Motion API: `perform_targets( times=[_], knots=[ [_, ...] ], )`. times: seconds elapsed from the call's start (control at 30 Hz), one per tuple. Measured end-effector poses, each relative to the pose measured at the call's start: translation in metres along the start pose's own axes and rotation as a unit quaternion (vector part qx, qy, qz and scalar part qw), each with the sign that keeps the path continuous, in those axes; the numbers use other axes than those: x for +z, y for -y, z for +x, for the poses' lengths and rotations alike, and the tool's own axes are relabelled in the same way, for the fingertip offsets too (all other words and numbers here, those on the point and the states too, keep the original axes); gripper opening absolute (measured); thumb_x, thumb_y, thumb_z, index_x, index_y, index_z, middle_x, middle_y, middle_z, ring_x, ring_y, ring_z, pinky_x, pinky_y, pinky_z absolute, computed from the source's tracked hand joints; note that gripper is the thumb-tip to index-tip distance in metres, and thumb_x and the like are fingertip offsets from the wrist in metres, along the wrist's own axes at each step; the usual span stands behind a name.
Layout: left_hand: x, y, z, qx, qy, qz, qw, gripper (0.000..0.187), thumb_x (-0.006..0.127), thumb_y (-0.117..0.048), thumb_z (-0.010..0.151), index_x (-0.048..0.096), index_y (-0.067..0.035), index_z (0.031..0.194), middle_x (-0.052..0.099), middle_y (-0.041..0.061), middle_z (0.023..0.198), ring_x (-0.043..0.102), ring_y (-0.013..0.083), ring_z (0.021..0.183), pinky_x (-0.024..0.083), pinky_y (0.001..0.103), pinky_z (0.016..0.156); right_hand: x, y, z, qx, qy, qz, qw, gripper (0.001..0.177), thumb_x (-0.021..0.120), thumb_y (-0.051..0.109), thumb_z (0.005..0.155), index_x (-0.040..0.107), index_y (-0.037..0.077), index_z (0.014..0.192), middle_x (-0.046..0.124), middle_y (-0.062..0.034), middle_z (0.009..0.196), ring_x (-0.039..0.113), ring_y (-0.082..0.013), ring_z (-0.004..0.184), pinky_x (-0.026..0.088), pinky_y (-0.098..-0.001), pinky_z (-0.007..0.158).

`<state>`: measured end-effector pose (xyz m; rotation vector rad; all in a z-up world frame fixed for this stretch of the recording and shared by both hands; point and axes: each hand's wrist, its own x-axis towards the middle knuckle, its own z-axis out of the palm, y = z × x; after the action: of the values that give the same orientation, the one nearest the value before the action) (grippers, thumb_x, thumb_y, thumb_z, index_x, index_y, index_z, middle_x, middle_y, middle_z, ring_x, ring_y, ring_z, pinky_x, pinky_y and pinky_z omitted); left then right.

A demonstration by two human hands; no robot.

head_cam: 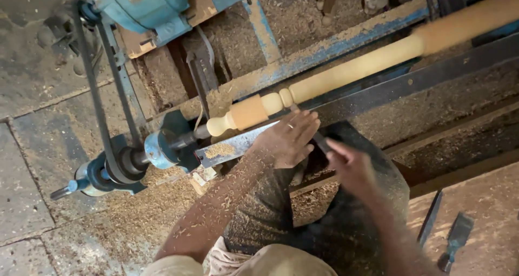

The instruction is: The person uses a chisel to shape a rotating wooden rod mounted on a lathe. They form decorative beads and grooves along the rod's length, removing wood shavings as the piece spins.

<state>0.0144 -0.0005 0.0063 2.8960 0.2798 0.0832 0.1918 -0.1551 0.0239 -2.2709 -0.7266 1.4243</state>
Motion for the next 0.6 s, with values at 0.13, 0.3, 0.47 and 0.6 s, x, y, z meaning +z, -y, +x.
perform_targets(
  times=[0.13, 0.3, 0.47, 0.6],
  knots=[
    [-0.007, -0.002, 0.012, -0.044, 0.14, -0.06, 0.987, 0.067, 0.033, -0.048, 0.106, 0.026, -0.006, 0.159, 0.024, 0.013, 0.167, 0.018, 0.0281, 0.155, 0.014, 0.044, 0.127, -0.045, 0.008, 0.027, -0.045, 0.024, -0.074, 0.996, 0.043, 0.064, 0.022, 0.095, 0.068, 0.024, 0.138, 0.075, -0.0084, 0.074, 0.058, -0.013, 0.055, 0.05, -0.0318, 0.051],
    [-0.007, -0.003, 0.013, -0.067, 0.118, -0.074, 0.988, 0.067, 0.035, -0.046, 0.104, 0.027, -0.008, 0.159, 0.025, 0.011, 0.168, 0.019, 0.0253, 0.155, 0.015, 0.043, 0.127, -0.058, 0.013, 0.033, -0.114, 0.054, -0.11, 0.986, 0.043, 0.063, 0.024, 0.095, 0.068, 0.021, 0.137, 0.071, -0.0086, 0.067, 0.059, -0.0141, 0.055, 0.05, -0.0345, 0.054],
    [-0.006, -0.005, 0.004, -0.055, 0.048, -0.033, 0.997, 0.066, 0.042, -0.044, 0.106, 0.035, -0.004, 0.158, 0.036, 0.014, 0.165, 0.03, 0.0276, 0.154, 0.024, 0.044, 0.127, -0.043, 0.01, 0.023, -0.076, 0.046, -0.081, 0.993, 0.044, 0.063, 0.024, 0.094, 0.066, 0.021, 0.139, 0.073, -0.007, 0.072, 0.063, -0.0142, 0.061, 0.053, -0.0345, 0.059],
    [-0.008, -0.004, -0.001, -0.025, -0.018, -0.012, 0.999, 0.062, 0.052, -0.038, 0.103, 0.045, 0.001, 0.151, 0.046, 0.018, 0.158, 0.042, 0.0309, 0.149, 0.033, 0.045, 0.124, -0.017, -0.008, 0.011, -0.177, -0.027, -0.071, 0.981, 0.043, 0.065, 0.025, 0.094, 0.067, 0.014, 0.136, 0.073, -0.008, 0.078, 0.068, -0.0151, 0.062, 0.054, -0.0336, 0.062]
  ],
)
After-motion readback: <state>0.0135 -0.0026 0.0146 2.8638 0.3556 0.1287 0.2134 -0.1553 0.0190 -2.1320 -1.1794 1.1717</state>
